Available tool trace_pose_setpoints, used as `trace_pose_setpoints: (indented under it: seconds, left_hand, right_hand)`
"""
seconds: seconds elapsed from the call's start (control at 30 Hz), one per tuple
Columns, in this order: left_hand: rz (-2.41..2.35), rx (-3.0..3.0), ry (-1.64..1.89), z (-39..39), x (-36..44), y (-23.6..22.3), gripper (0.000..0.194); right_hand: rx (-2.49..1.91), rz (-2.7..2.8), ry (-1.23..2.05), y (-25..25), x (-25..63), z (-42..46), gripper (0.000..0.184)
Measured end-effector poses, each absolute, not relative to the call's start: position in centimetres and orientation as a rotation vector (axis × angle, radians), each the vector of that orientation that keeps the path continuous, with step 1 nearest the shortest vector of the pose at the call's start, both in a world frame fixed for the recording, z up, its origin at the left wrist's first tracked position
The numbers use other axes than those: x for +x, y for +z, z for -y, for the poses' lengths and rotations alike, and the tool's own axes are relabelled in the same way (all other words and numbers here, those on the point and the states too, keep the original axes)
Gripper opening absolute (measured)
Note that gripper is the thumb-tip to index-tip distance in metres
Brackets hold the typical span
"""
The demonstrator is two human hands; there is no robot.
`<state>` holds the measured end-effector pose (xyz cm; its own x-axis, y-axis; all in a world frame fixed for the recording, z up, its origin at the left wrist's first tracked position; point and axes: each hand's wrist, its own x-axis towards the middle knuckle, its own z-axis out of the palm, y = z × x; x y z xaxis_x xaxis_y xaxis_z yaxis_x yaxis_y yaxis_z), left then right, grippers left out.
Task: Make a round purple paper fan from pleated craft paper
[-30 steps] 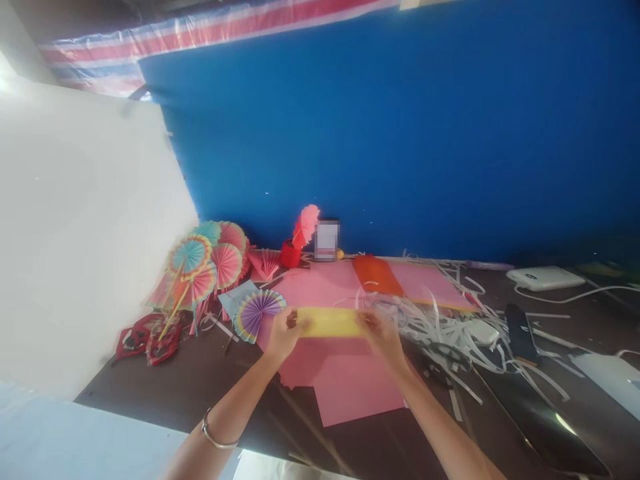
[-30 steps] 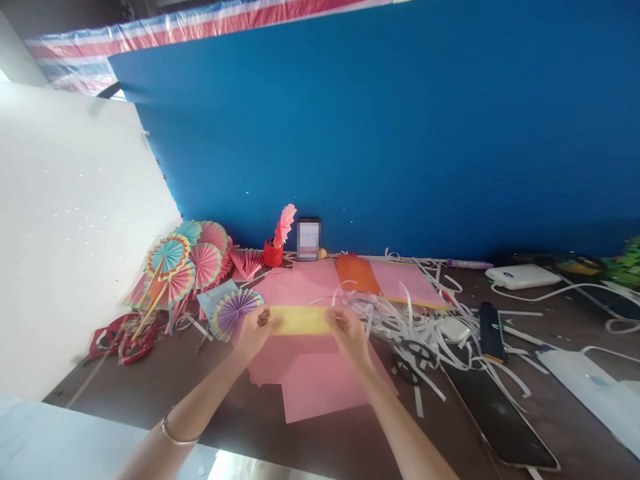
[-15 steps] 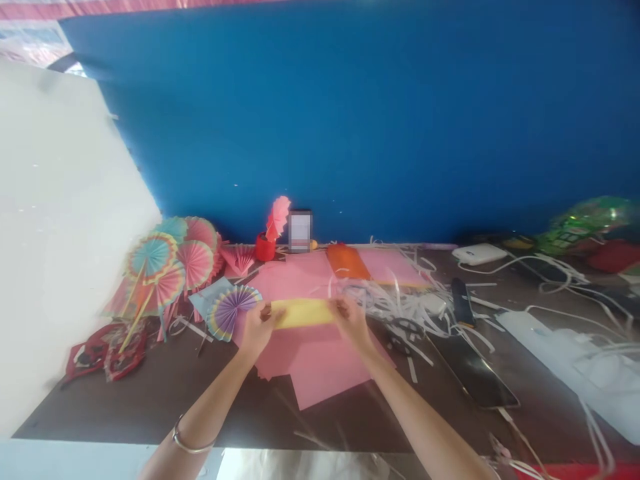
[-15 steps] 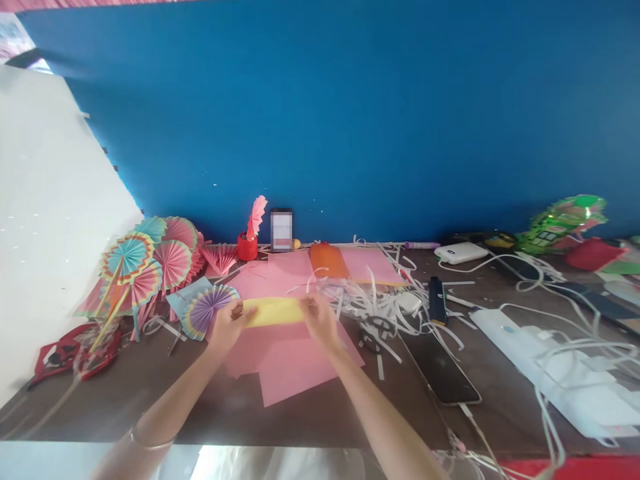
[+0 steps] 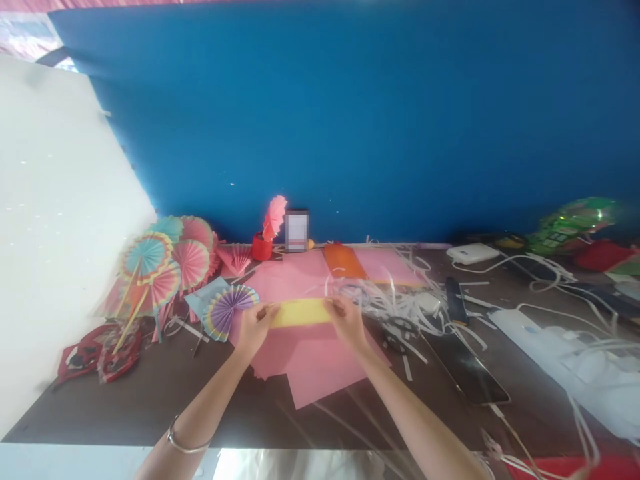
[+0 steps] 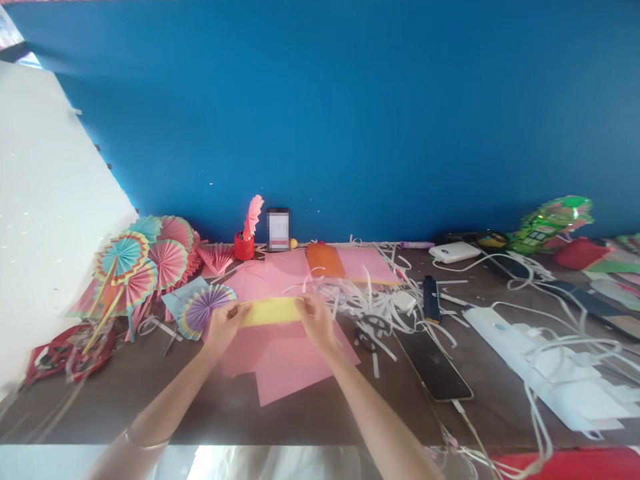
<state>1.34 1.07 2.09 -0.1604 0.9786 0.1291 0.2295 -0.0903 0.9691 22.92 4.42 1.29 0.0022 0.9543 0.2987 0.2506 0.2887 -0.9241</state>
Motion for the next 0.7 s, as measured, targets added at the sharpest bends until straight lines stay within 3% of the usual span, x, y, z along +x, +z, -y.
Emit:
trace_pose_setpoints:
  seconds: [0.7]
  left_hand:
    - [-1.582,1.457,1.381,-0.57,1.26,2.39,0.038]
  right_hand:
    - [-1.166,1.525,0.747,1.89,23.0,-4.29,0.028]
